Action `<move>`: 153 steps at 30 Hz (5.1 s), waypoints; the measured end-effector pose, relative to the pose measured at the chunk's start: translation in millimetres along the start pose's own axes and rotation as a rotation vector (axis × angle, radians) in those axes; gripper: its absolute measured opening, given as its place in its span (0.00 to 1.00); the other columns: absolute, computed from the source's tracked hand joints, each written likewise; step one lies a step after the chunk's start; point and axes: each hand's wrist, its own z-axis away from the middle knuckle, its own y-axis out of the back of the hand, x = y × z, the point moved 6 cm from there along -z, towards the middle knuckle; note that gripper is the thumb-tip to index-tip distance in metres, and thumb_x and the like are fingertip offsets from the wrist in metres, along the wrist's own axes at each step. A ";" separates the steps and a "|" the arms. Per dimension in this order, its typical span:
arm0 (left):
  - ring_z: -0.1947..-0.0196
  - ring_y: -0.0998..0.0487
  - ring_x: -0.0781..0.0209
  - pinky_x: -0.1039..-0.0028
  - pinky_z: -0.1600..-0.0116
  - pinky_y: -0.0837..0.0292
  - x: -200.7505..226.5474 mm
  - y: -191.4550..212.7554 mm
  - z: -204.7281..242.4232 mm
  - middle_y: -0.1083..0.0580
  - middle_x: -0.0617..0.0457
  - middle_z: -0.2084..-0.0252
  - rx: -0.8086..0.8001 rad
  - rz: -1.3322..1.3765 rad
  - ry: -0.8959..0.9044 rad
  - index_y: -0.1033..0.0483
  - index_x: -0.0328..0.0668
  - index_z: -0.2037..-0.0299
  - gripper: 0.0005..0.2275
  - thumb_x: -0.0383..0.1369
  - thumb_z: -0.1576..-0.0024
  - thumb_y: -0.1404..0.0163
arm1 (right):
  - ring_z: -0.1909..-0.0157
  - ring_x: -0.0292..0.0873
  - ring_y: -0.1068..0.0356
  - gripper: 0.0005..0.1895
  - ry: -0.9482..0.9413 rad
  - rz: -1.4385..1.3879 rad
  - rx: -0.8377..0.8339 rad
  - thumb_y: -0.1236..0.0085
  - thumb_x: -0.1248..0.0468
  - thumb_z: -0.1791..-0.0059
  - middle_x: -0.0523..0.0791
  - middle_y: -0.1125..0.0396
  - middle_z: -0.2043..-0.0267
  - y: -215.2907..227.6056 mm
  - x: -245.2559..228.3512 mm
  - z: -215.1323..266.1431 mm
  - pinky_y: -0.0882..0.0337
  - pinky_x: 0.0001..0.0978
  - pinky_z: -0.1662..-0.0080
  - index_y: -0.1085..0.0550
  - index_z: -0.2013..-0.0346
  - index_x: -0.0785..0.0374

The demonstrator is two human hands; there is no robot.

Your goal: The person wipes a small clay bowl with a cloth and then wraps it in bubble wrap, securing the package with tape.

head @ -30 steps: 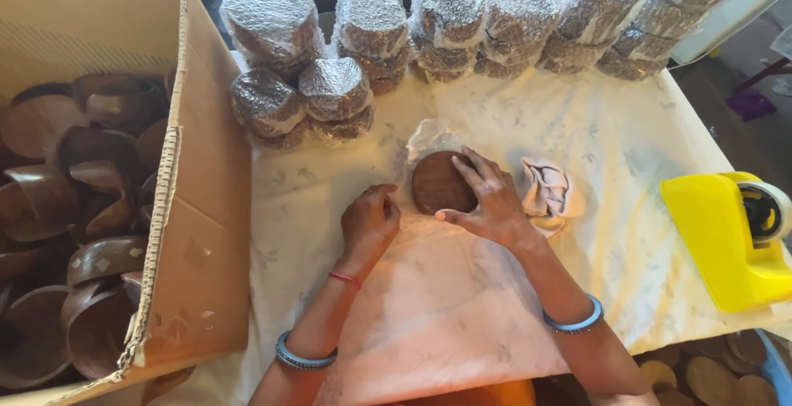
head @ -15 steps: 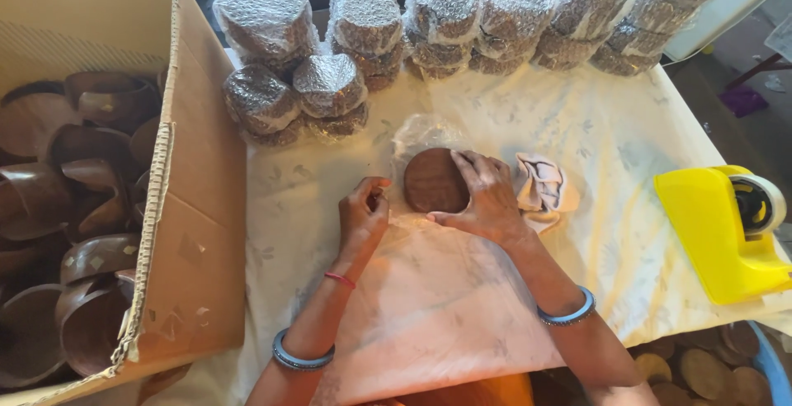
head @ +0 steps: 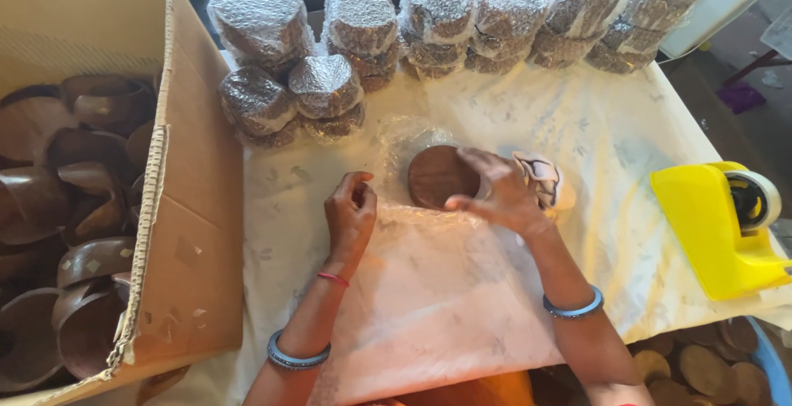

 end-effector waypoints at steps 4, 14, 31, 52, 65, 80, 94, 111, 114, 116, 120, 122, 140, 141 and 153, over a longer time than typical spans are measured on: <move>0.66 0.23 0.57 0.69 0.63 0.26 62.4 10.8 7.4 0.25 0.49 0.63 -0.033 -0.141 -0.274 0.22 0.40 0.54 0.12 0.31 0.47 0.39 | 0.37 0.52 0.29 0.36 -0.268 -0.221 0.107 0.43 0.40 0.47 0.55 0.30 0.39 17.6 43.2 7.1 0.31 0.41 0.37 0.28 0.39 0.68; 0.45 0.28 0.53 0.46 0.31 0.48 80.0 -31.0 41.1 0.25 0.51 0.51 -0.353 -0.573 -0.754 0.21 0.40 0.48 0.23 0.35 0.56 0.36 | 0.67 0.36 0.25 0.21 -0.634 -0.376 -0.036 0.41 0.61 0.53 0.45 0.22 0.64 25.9 50.1 13.1 0.24 0.32 0.63 0.22 0.44 0.59; 0.36 0.30 0.47 0.49 0.26 0.48 105.5 -45.6 47.1 0.29 0.46 0.38 -0.447 -0.331 -0.761 0.25 0.39 0.42 0.22 0.36 0.47 0.42 | 0.79 0.35 0.32 0.17 -0.785 -0.561 0.116 0.43 0.56 0.46 0.44 0.30 0.74 28.1 87.3 23.3 0.32 0.29 0.72 0.22 0.54 0.67; 0.29 0.36 0.49 0.45 0.25 0.55 87.3 -89.5 42.1 0.31 0.50 0.32 -0.455 -0.433 -0.778 0.26 0.45 0.38 0.23 0.44 0.42 0.44 | 0.57 0.31 0.28 0.20 -0.747 -0.964 0.187 0.39 0.60 0.49 0.42 0.27 0.55 23.8 110.2 29.5 0.26 0.25 0.58 0.28 0.44 0.65; 0.29 0.39 0.51 0.40 0.27 0.58 85.5 -90.8 42.7 0.33 0.53 0.31 -0.474 -0.490 -0.729 0.27 0.49 0.37 0.27 0.48 0.46 0.42 | 0.50 0.34 0.28 0.22 -0.396 -0.520 0.360 0.53 0.80 0.55 0.41 0.29 0.51 62.7 82.3 24.7 0.25 0.25 0.49 0.20 0.52 0.62; 0.29 0.39 0.50 0.40 0.27 0.56 86.8 -91.0 42.6 0.33 0.53 0.31 -0.473 -0.502 -0.737 0.27 0.48 0.37 0.27 0.49 0.45 0.43 | 0.46 0.47 0.32 0.09 -0.192 0.021 -0.024 0.36 0.67 0.64 0.40 0.24 0.60 47.9 52.5 15.1 0.30 0.38 0.42 0.16 0.69 0.57; 0.29 0.38 0.48 0.38 0.29 0.54 89.8 -89.5 42.1 0.32 0.52 0.32 -0.481 -0.474 -0.713 0.26 0.47 0.39 0.28 0.49 0.48 0.41 | 0.60 0.34 0.23 0.10 -0.629 -0.625 0.472 0.44 0.67 0.46 0.44 0.24 0.59 49.9 110.3 35.0 0.24 0.26 0.60 0.23 0.50 0.66; 0.29 0.39 0.48 0.39 0.28 0.53 88.1 -91.3 42.4 0.33 0.51 0.32 -0.477 -0.489 -0.723 0.26 0.47 0.39 0.28 0.48 0.48 0.41 | 0.75 0.31 0.33 0.21 -0.853 -1.115 -0.156 0.45 0.56 0.48 0.38 0.31 0.66 23.2 73.3 30.7 0.30 0.22 0.70 0.28 0.44 0.64; 0.29 0.39 0.48 0.39 0.28 0.53 87.2 -92.2 42.6 0.33 0.51 0.32 -0.476 -0.493 -0.725 0.27 0.47 0.39 0.28 0.48 0.48 0.40 | 0.71 0.28 0.36 0.19 -0.687 -1.117 -0.239 0.42 0.55 0.46 0.38 0.32 0.67 7.1 93.1 36.9 0.36 0.21 0.72 0.26 0.51 0.69; 0.29 0.39 0.48 0.39 0.28 0.53 87.5 -91.4 42.5 0.33 0.52 0.31 -0.472 -0.486 -0.729 0.27 0.47 0.39 0.28 0.48 0.48 0.40 | 0.73 0.28 0.43 0.18 -0.545 -1.275 -0.304 0.36 0.58 0.42 0.39 0.38 0.70 -9.3 108.6 43.7 0.45 0.22 0.73 0.32 0.60 0.70; 0.29 0.39 0.48 0.39 0.29 0.53 89.6 -90.0 42.0 0.33 0.52 0.32 -0.474 -0.476 -0.727 0.27 0.47 0.39 0.28 0.48 0.48 0.40 | 0.72 0.28 0.43 0.15 -0.512 -1.139 -0.302 0.32 0.64 0.48 0.37 0.40 0.68 12.8 77.4 31.8 0.45 0.23 0.73 0.28 0.61 0.72; 0.29 0.39 0.48 0.38 0.29 0.52 89.9 -89.8 42.3 0.33 0.52 0.32 -0.474 -0.475 -0.726 0.27 0.47 0.38 0.28 0.48 0.48 0.41 | 0.72 0.26 0.41 0.17 -0.531 -1.114 -0.316 0.34 0.67 0.55 0.38 0.36 0.70 23.6 58.1 24.3 0.45 0.21 0.73 0.23 0.52 0.63; 0.29 0.39 0.50 0.37 0.28 0.55 86.5 -90.1 43.1 0.33 0.52 0.31 -0.448 -0.483 -0.731 0.26 0.48 0.39 0.26 0.47 0.46 0.42 | 0.52 0.34 0.29 0.04 -0.381 -1.000 0.197 0.52 0.74 0.56 0.42 0.31 0.66 38.2 70.1 26.8 0.33 0.24 0.52 0.29 0.71 0.67; 0.29 0.39 0.50 0.37 0.28 0.55 87.4 -89.4 41.6 0.33 0.52 0.31 -0.442 -0.485 -0.728 0.26 0.48 0.39 0.26 0.47 0.46 0.42 | 0.52 0.34 0.29 0.04 -0.377 -1.001 0.192 0.52 0.74 0.56 0.42 0.31 0.66 31.6 75.1 24.6 0.33 0.24 0.52 0.29 0.71 0.67; 0.31 0.34 0.47 0.32 0.28 0.59 90.4 -92.1 39.6 0.29 0.50 0.35 -0.441 -0.403 -0.688 0.22 0.46 0.45 0.20 0.48 0.41 0.48 | 0.59 0.33 0.27 0.18 -0.527 -1.141 0.121 0.41 0.76 0.54 0.43 0.27 0.58 29.7 62.3 18.0 0.30 0.22 0.58 0.28 0.49 0.68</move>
